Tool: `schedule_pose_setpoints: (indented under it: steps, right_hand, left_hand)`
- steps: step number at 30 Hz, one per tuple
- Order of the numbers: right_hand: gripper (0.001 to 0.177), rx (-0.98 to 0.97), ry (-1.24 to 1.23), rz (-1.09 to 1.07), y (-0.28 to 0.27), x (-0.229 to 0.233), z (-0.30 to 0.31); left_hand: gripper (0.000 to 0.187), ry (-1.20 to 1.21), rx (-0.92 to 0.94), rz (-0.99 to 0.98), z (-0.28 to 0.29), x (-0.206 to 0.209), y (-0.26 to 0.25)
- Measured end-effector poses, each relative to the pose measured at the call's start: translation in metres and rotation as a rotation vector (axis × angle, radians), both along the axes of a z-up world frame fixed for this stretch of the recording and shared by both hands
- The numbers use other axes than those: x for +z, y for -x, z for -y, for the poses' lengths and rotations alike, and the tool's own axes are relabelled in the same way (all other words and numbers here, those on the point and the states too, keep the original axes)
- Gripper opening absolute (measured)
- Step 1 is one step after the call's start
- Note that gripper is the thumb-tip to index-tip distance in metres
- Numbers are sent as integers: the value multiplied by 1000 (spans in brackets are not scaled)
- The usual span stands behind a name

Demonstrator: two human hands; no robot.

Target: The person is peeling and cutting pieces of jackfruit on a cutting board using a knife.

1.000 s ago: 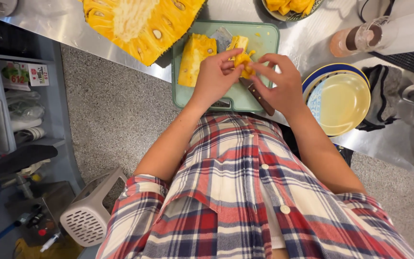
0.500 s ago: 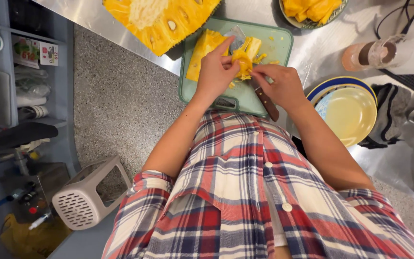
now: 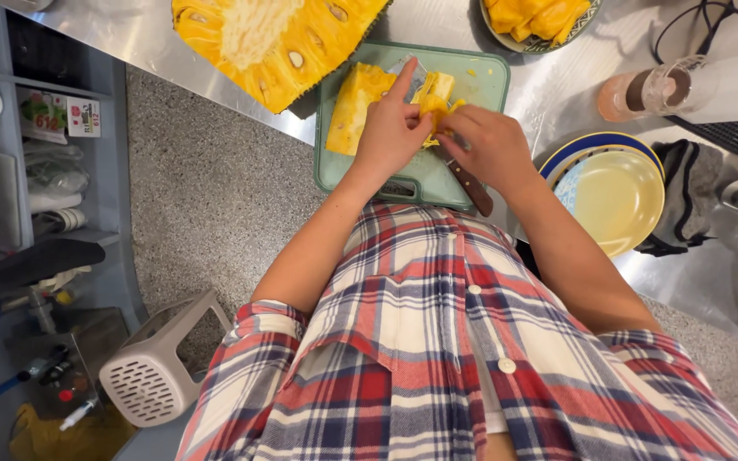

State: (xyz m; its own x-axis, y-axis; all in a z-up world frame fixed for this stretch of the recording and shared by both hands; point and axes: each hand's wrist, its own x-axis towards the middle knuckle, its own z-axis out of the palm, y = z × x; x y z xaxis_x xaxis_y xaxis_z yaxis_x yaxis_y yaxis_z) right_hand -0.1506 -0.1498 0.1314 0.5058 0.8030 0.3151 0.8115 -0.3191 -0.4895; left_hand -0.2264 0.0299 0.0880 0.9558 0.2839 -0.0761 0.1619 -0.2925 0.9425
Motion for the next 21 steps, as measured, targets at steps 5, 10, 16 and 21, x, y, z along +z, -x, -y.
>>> schedule_pose_setpoints:
  steps: [5,10,16,21]
  right_hand:
    - [15,9,97,-158,-3,-21,6]
    - [11,16,39,-280,-3,-22,7]
    - [12,102,-70,-283,4,-19,11]
    - [7,72,-75,-423,9,-11,17]
  left_hand:
    - [83,19,-8,2,-4,-1,-4]
    - [84,117,36,33,-10,-14,-5]
    - [84,309,89,7,-15,-28,-5]
    - [76,344,194,132,-23,-58,-7]
